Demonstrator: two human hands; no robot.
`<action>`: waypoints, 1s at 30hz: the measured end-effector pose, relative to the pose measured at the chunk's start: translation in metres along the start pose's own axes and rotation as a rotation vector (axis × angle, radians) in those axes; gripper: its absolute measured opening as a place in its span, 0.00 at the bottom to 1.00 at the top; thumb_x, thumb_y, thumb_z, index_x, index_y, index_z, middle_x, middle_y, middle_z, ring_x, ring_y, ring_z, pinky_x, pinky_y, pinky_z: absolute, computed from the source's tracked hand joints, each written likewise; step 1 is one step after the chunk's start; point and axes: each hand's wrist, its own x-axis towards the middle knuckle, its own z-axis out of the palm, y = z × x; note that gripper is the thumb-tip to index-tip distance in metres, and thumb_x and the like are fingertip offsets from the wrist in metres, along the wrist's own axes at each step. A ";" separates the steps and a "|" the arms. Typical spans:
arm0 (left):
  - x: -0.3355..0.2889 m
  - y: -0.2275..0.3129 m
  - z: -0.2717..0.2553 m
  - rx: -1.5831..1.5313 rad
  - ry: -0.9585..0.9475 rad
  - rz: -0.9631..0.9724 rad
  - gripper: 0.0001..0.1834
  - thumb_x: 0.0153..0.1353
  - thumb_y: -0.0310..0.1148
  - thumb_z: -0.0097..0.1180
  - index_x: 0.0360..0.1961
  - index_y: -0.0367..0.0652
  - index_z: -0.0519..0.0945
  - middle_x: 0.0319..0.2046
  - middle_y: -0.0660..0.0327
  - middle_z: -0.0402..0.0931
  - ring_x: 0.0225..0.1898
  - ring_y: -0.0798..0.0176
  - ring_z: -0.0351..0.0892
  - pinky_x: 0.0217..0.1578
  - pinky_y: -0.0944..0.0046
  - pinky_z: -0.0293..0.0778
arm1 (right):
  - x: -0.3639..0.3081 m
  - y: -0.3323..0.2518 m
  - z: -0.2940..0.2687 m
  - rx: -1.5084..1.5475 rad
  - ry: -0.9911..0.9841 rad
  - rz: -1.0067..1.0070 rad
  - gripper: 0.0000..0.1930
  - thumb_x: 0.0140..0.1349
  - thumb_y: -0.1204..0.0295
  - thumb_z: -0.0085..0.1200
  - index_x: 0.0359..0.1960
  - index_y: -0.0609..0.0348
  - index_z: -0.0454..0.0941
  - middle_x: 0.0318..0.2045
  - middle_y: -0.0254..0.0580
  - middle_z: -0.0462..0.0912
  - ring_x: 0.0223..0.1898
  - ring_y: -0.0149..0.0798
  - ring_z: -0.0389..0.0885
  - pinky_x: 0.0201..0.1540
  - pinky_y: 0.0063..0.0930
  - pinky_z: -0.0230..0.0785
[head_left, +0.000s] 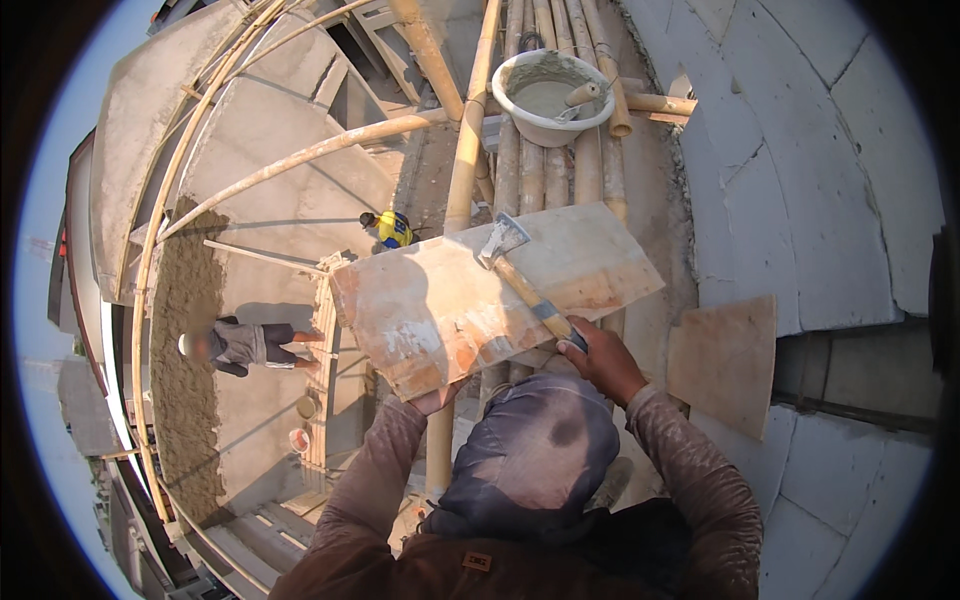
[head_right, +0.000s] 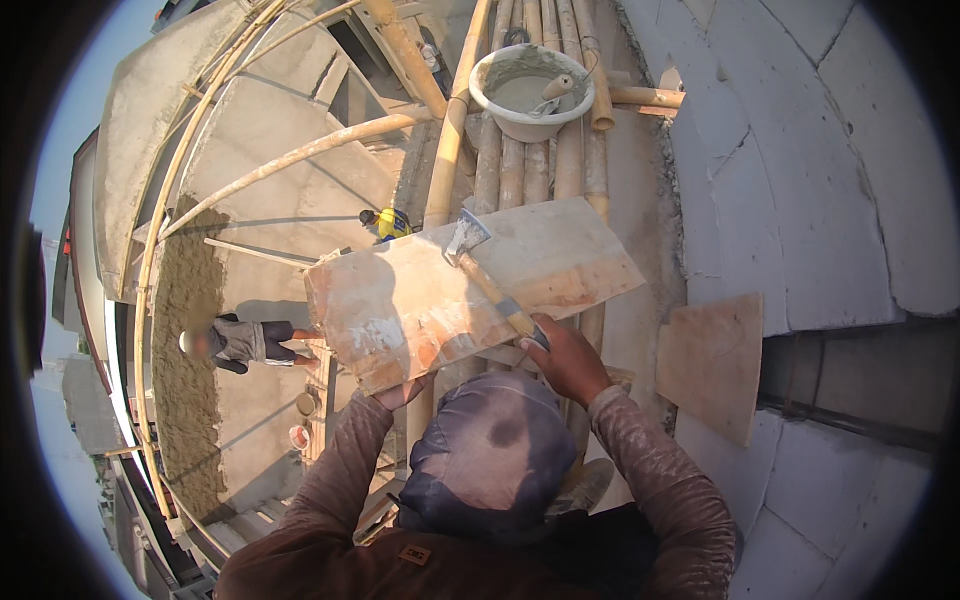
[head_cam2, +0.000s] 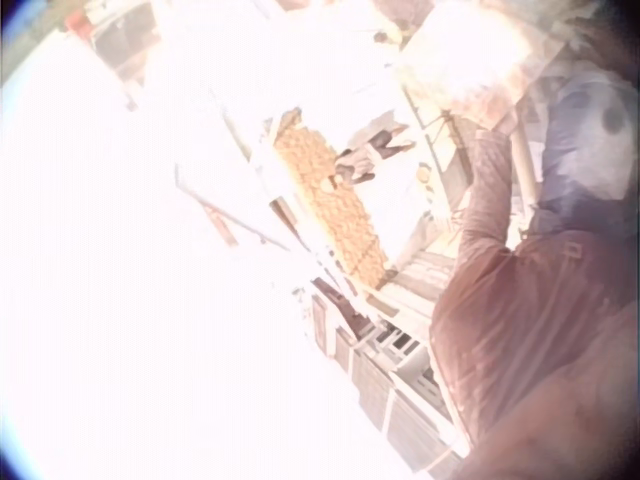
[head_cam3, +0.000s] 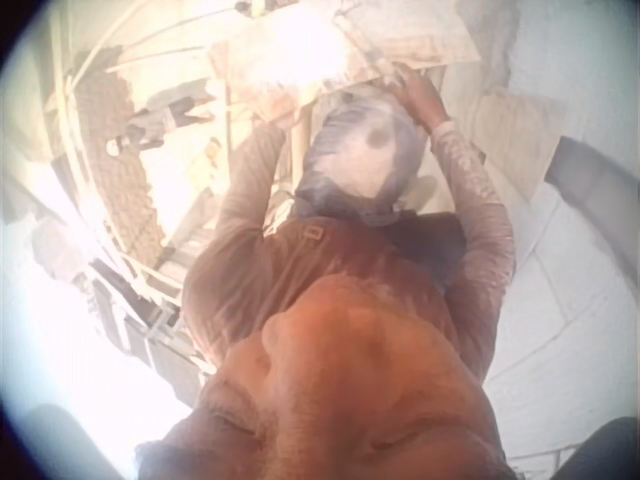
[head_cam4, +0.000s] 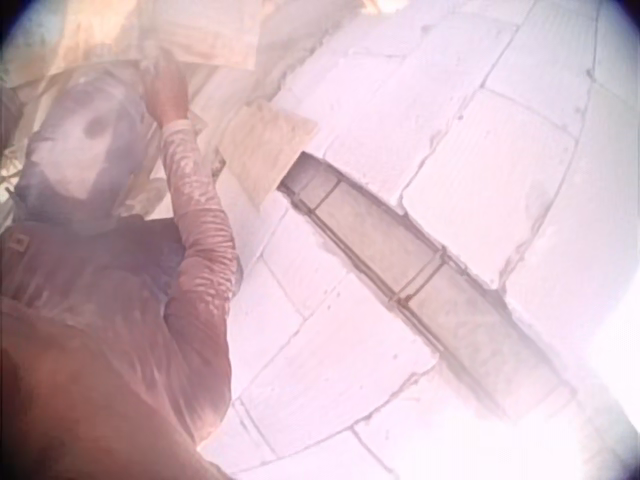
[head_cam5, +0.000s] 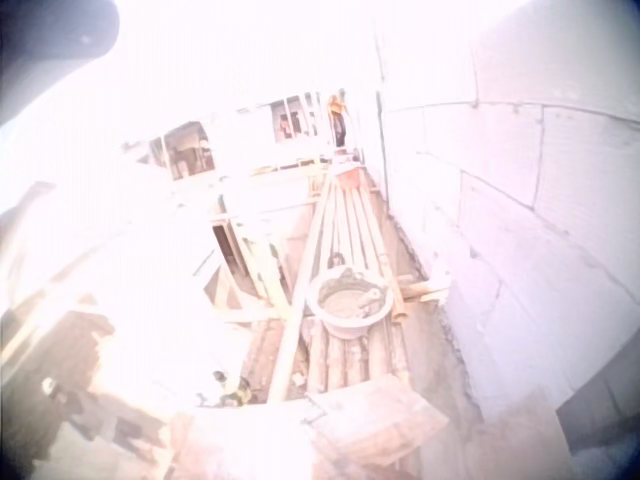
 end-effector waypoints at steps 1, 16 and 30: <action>0.003 -0.001 -0.004 0.122 0.037 0.024 0.32 0.73 0.52 0.31 0.71 0.48 0.56 0.70 0.55 0.58 0.71 0.51 0.56 0.69 0.48 0.57 | -0.004 0.005 0.001 0.006 0.035 -0.033 0.21 0.66 0.61 0.54 0.55 0.61 0.72 0.41 0.60 0.81 0.44 0.60 0.80 0.47 0.46 0.72; 0.033 0.002 -0.007 1.485 0.195 0.318 0.30 0.72 0.51 0.36 0.70 0.50 0.60 0.70 0.59 0.59 0.70 0.51 0.58 0.69 0.49 0.55 | -0.019 0.010 -0.018 -0.391 0.149 -0.395 0.18 0.61 0.58 0.60 0.48 0.52 0.76 0.37 0.43 0.82 0.34 0.49 0.84 0.34 0.41 0.76; 0.031 -0.009 0.010 0.846 0.073 0.194 0.29 0.73 0.48 0.37 0.70 0.49 0.58 0.68 0.56 0.61 0.67 0.54 0.62 0.68 0.54 0.60 | -0.020 -0.013 -0.016 -0.456 -0.060 -0.122 0.16 0.62 0.55 0.58 0.42 0.52 0.75 0.32 0.44 0.81 0.33 0.52 0.82 0.34 0.46 0.74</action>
